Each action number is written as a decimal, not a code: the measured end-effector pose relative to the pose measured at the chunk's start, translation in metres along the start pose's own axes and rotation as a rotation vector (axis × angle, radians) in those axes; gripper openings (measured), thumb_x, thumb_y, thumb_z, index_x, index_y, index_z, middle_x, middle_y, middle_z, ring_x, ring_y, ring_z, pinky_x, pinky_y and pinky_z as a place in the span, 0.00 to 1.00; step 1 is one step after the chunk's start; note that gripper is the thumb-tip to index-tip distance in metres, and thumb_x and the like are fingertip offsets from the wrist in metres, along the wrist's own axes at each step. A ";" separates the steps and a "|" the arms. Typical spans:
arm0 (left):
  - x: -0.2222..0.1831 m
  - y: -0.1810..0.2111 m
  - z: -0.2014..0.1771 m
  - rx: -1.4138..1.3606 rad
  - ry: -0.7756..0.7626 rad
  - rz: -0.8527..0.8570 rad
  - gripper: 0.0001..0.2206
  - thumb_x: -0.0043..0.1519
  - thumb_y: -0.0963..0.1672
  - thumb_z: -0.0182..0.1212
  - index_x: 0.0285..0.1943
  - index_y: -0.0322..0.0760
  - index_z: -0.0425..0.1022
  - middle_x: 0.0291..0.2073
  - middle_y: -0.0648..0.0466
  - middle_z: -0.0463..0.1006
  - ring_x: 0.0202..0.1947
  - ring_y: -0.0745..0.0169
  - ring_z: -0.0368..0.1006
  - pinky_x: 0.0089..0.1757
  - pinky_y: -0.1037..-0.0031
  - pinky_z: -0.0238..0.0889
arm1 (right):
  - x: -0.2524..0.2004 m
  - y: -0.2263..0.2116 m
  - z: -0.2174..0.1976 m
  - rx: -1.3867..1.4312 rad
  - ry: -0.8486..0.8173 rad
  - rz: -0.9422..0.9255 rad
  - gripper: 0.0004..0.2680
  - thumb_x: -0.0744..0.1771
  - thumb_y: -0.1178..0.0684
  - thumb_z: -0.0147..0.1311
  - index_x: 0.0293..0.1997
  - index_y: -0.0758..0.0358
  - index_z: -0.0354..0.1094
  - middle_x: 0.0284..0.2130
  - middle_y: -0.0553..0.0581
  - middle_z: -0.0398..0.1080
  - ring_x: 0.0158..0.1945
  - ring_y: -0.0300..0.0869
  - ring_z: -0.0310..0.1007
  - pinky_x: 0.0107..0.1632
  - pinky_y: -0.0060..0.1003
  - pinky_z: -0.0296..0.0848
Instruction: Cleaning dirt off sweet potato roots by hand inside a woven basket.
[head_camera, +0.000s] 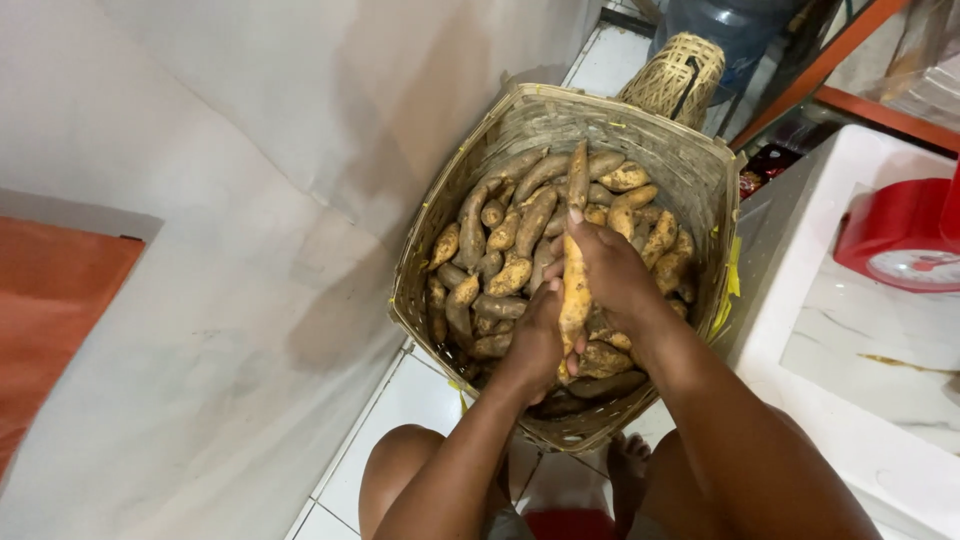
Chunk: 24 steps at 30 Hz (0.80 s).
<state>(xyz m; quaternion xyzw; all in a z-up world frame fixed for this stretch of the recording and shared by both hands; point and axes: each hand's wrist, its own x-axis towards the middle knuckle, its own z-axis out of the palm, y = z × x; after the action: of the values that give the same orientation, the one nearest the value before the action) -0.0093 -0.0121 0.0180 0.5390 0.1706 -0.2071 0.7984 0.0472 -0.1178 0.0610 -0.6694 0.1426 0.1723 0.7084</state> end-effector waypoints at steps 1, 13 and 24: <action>0.004 -0.002 0.001 0.001 -0.004 0.001 0.21 0.75 0.50 0.39 0.63 0.28 0.65 0.21 0.47 0.70 0.14 0.61 0.70 0.16 0.75 0.65 | -0.002 -0.002 0.003 0.001 0.003 -0.003 0.22 0.71 0.34 0.43 0.45 0.69 0.71 0.25 0.67 0.75 0.26 0.45 0.76 0.31 0.39 0.75; 0.012 -0.014 -0.005 0.043 0.116 -0.026 0.22 0.74 0.54 0.36 0.46 0.34 0.70 0.23 0.44 0.75 0.16 0.58 0.71 0.19 0.74 0.64 | -0.028 0.002 0.024 -0.479 0.017 -0.314 0.30 0.69 0.38 0.46 0.76 0.66 0.39 0.54 0.83 0.66 0.58 0.72 0.69 0.58 0.67 0.66; -0.001 0.010 0.003 0.058 0.058 0.041 0.25 0.74 0.55 0.39 0.46 0.29 0.71 0.27 0.43 0.74 0.22 0.54 0.74 0.21 0.72 0.70 | -0.008 0.008 0.010 -0.225 -0.061 -0.136 0.21 0.71 0.39 0.43 0.67 0.63 0.57 0.41 0.67 0.79 0.38 0.47 0.78 0.32 0.40 0.76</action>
<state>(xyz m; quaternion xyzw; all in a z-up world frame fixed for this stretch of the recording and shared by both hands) -0.0046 -0.0115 0.0275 0.5709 0.1767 -0.1799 0.7813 0.0365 -0.1081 0.0579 -0.7471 0.0551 0.1589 0.6431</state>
